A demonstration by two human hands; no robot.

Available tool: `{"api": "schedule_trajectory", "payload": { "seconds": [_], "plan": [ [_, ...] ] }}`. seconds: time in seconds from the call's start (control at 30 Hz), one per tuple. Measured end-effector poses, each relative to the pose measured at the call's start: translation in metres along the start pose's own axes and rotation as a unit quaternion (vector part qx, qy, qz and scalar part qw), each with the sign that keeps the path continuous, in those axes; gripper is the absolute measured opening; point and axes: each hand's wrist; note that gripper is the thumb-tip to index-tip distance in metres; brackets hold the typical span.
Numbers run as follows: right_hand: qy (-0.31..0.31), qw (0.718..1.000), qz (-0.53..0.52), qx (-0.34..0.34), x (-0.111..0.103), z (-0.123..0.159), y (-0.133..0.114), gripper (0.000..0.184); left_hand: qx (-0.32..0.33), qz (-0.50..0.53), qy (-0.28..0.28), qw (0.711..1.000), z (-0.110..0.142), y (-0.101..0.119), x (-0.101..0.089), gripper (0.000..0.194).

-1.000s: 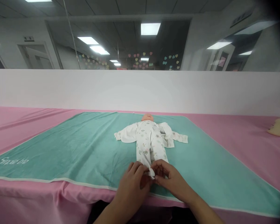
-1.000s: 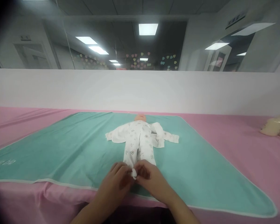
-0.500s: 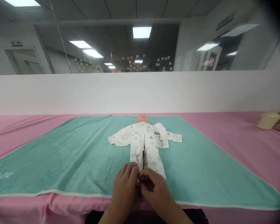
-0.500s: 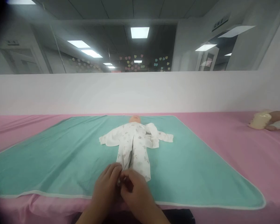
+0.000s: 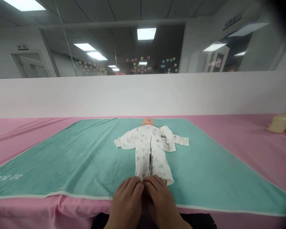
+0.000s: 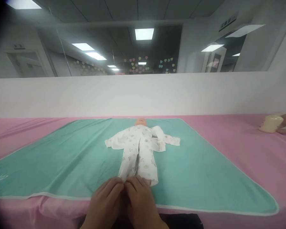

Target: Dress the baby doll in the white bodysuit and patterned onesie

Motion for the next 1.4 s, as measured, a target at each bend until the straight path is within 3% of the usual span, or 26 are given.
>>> {"api": "schedule_trajectory", "payload": {
  "seconds": [0.23, 0.4, 0.53, 0.63, 0.73, 0.87, 1.07, 1.23, 1.4],
  "plan": [
    [0.052, 0.998, -0.019, 0.004, -0.001, 0.012, 0.002, 0.014, 0.057, 0.006, 0.015, 0.998, 0.002, 0.001, -0.002, 0.017],
    [0.027, 1.0, -0.004, -0.016, -0.007, 0.01, -0.002, 0.012, 0.077, -0.001, -0.002, 0.997, 0.014, -0.009, 0.0, 0.021],
    [0.012, 0.995, -0.1, -0.01, -0.025, 0.007, -0.002, 0.014, 0.072, -0.019, -0.017, 0.997, 0.023, -0.013, -0.006, 0.026],
    [0.059, 0.987, -0.149, 0.025, -0.039, 0.012, 0.004, 0.011, 0.061, -0.005, -0.019, 0.998, 0.021, -0.008, -0.012, 0.026],
    [0.107, 0.984, -0.087, 0.116, -0.048, 0.024, 0.016, 0.009, 0.074, 0.034, -0.001, 0.997, 0.011, 0.004, -0.014, 0.022],
    [0.04, 0.972, 0.011, 0.232, -0.054, 0.037, 0.029, 0.013, 0.107, 0.066, -0.006, 0.992, -0.006, 0.021, -0.002, 0.024],
    [-0.003, 0.96, 0.132, 0.247, -0.056, 0.037, 0.033, 0.013, 0.057, 0.022, -0.099, 0.993, -0.025, 0.036, 0.025, 0.022],
    [-0.021, 0.964, 0.085, 0.25, -0.06, 0.023, 0.038, 0.023, 0.016, 0.007, -0.117, 0.993, -0.035, 0.035, 0.032, 0.018],
    [-0.045, 0.961, -0.005, 0.271, -0.066, 0.015, 0.047, 0.018, -0.004, 0.021, -0.124, 0.992, -0.038, 0.031, 0.034, 0.017]
  ]
}}
Point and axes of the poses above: each hand's wrist, its own z-axis away from the middle knuckle, its own x-axis out of the palm, y = z × x, and after that the axes turned 8 degrees about -x, right-handed
